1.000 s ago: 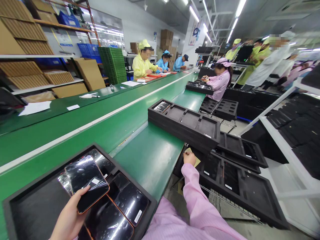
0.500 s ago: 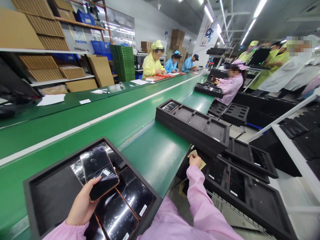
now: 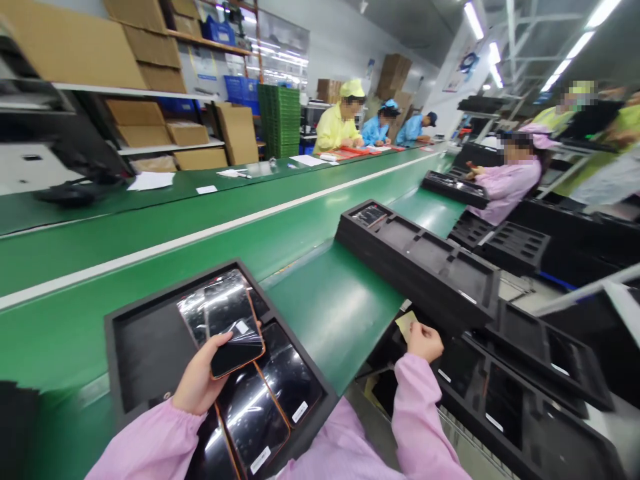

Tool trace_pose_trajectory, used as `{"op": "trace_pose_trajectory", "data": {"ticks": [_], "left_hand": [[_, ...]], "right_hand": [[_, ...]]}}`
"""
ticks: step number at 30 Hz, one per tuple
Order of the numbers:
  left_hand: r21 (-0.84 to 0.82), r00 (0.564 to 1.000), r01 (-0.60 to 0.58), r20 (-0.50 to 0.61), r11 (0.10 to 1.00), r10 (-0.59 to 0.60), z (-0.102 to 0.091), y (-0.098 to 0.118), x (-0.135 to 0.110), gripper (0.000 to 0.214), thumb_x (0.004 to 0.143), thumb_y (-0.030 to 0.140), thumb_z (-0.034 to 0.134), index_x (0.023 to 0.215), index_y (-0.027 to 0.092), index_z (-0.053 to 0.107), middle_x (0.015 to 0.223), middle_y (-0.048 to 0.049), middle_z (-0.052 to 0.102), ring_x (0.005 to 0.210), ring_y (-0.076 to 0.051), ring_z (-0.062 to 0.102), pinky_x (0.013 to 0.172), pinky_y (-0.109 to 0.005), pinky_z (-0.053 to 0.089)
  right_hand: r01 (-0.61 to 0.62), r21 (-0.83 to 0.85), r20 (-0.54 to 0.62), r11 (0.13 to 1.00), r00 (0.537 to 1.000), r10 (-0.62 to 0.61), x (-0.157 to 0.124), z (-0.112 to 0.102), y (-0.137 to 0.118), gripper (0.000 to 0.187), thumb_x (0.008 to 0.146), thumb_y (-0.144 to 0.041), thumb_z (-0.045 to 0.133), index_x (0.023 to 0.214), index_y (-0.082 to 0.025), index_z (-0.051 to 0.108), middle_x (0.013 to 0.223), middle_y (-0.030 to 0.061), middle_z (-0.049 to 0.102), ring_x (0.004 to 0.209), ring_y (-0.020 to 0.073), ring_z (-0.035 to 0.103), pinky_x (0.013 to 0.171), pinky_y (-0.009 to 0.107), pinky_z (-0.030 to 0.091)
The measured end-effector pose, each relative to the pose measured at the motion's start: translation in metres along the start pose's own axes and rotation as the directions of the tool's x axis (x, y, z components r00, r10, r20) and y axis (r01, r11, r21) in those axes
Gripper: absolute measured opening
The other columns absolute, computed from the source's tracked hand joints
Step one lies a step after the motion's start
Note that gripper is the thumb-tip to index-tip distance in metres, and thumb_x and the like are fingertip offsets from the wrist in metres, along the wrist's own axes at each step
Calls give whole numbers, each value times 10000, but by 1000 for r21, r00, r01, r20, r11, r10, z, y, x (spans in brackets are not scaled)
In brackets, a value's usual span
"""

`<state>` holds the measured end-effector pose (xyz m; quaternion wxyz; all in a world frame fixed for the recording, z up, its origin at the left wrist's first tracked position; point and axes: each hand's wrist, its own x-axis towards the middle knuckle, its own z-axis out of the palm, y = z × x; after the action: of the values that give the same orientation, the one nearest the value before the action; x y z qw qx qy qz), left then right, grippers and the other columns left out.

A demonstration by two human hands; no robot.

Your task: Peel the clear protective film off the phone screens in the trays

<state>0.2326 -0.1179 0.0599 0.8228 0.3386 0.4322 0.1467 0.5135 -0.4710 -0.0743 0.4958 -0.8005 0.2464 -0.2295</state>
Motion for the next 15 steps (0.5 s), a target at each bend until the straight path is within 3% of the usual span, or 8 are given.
{"op": "trace_pose_trajectory", "data": {"ticks": [3, 5, 7, 10, 15], "left_hand": [[-54, 962, 45, 272, 998, -29, 2, -1, -5, 270, 781, 252, 637, 942, 55, 728, 998, -138, 736, 900, -232, 701, 785, -273, 575], [-60, 939, 12, 345, 998, 9, 3, -2, -6, 340, 741, 299, 678, 975, 58, 729, 1045, -141, 729, 964, -259, 690, 845, -301, 561], [-51, 932, -31, 359, 998, 47, 3, -3, -6, 383, 709, 324, 707, 991, 67, 728, 1058, -145, 726, 1003, -289, 678, 881, -345, 548], [-44, 925, -62, 372, 997, 74, 1, -5, -7, 435, 688, 352, 726, 1030, 84, 717, 1095, -153, 715, 1048, -327, 658, 911, -413, 529], [-78, 903, -155, 394, 985, 173, 1, -6, -8, 419, 675, 371, 749, 997, 105, 723, 1120, -137, 710, 1110, -333, 630, 971, -425, 495]], "right_hand": [[72, 222, 124, 972, 987, -102, -35, -3, -31, 294, 818, -421, 665, 773, -149, 564, 761, 63, 668, 762, 229, 698, 740, 383, 602], [95, 334, 248, 938, 951, -185, -67, -4, -55, 334, 732, -460, 713, 756, -159, 570, 727, 58, 670, 724, 237, 706, 723, 392, 613], [92, 403, 398, 910, 878, -265, -104, -8, -80, 348, 659, -447, 775, 742, -154, 608, 705, 57, 679, 687, 232, 707, 699, 379, 618], [74, 472, 600, 878, 703, -382, -159, -19, -115, 280, 692, -389, 782, 715, -147, 642, 671, 64, 682, 636, 201, 699, 640, 314, 612], [56, 534, 795, 844, 307, -523, -227, -33, -156, 153, 760, -293, 734, 683, -173, 678, 684, 67, 703, 645, 188, 704, 605, 254, 608]]}}
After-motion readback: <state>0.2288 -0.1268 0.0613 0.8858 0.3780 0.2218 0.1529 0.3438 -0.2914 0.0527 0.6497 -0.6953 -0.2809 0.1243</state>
